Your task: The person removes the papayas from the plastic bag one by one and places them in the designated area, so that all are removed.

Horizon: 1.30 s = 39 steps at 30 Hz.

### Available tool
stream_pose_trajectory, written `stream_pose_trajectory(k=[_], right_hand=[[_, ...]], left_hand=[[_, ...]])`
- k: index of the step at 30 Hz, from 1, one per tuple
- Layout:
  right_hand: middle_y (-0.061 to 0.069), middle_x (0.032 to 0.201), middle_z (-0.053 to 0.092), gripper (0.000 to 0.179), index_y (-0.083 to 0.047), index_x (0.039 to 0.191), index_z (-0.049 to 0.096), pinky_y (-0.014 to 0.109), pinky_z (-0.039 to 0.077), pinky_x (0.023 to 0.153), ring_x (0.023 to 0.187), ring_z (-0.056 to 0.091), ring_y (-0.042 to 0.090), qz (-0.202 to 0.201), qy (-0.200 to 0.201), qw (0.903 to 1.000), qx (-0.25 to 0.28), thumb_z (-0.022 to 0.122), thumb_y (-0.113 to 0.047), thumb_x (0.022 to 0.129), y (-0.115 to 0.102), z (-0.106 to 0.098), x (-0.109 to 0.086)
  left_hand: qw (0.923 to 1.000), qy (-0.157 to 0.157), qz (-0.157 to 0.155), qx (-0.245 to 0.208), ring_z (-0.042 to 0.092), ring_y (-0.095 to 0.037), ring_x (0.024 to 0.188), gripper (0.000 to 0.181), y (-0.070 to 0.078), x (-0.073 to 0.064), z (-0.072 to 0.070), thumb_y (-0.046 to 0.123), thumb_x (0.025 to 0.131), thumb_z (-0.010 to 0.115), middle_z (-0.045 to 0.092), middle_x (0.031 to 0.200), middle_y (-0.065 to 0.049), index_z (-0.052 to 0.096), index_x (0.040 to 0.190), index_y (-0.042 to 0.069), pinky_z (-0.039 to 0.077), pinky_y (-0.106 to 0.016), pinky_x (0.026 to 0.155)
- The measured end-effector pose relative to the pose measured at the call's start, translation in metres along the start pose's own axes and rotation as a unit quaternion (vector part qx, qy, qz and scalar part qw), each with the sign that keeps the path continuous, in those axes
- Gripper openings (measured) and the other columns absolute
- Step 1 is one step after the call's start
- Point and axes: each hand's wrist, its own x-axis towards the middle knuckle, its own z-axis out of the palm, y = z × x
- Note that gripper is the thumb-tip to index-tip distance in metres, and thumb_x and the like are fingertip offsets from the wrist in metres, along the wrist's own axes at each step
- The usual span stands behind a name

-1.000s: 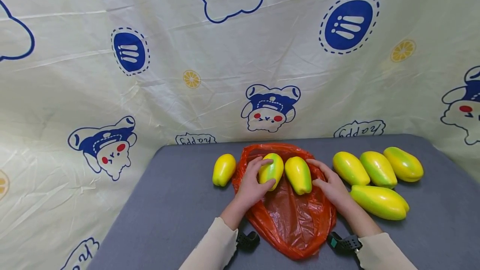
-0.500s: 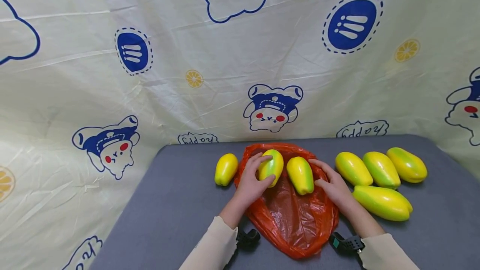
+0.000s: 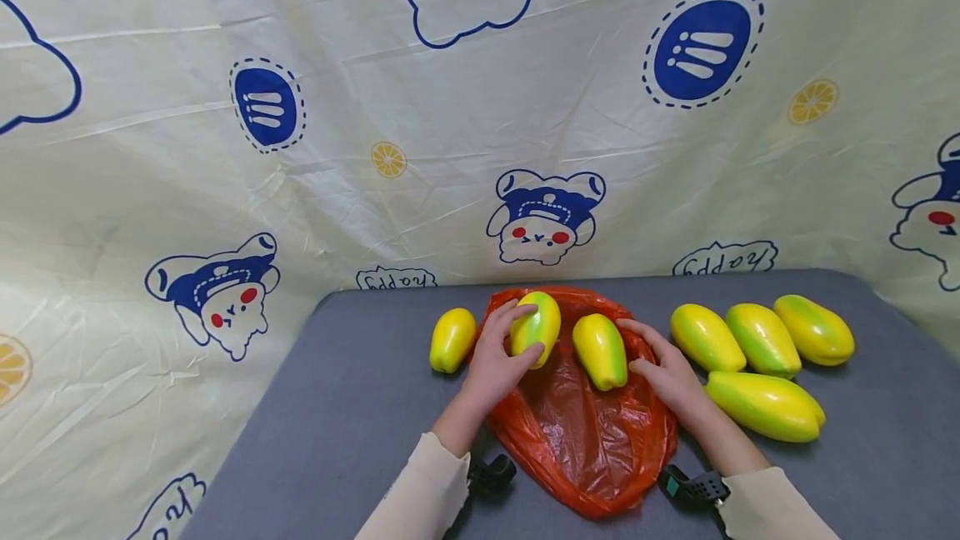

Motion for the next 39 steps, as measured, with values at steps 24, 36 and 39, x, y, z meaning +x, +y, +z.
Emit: stream_pose_trajectory(k=[24,36,39], right_hand=[[0.023,0.16,0.029,0.063,-0.02,0.157,0.03,0.038,0.06,0.087,0.129,0.048,0.042,0.001,0.001,1.0,0.002,0.05,-0.009,0.098,0.0,0.0,0.0],[0.023,0.161,0.027,0.063,-0.02,0.157,0.028,0.038,0.061,0.084,0.129,0.049,0.043,0.009,-0.001,1.0,0.004,0.05,-0.009,0.098,-0.001,0.0,0.0],[0.023,0.161,0.027,0.063,-0.02,0.157,0.028,0.038,0.061,0.084,0.129,0.049,0.043,0.008,-0.001,1.0,0.005,0.05,-0.009,0.098,-0.001,0.0,0.0]], left_hand=[[0.9993,0.029,0.016,-0.014,0.039,-0.027,0.14,0.053,0.01,0.001,-0.018,0.022,0.088,0.072,0.032,0.16,0.004,0.057,0.137,0.034,0.048,-0.051,0.106],[0.998,0.058,0.025,-0.002,0.042,-0.028,0.137,0.051,0.011,0.003,-0.03,0.02,0.089,0.072,0.034,0.159,0.004,0.058,0.136,0.031,0.047,-0.051,0.107],[0.9976,0.063,0.028,-0.007,0.04,-0.029,0.139,0.05,0.012,0.002,-0.032,0.019,0.089,0.072,0.034,0.159,0.003,0.058,0.136,0.031,0.046,-0.053,0.108]])
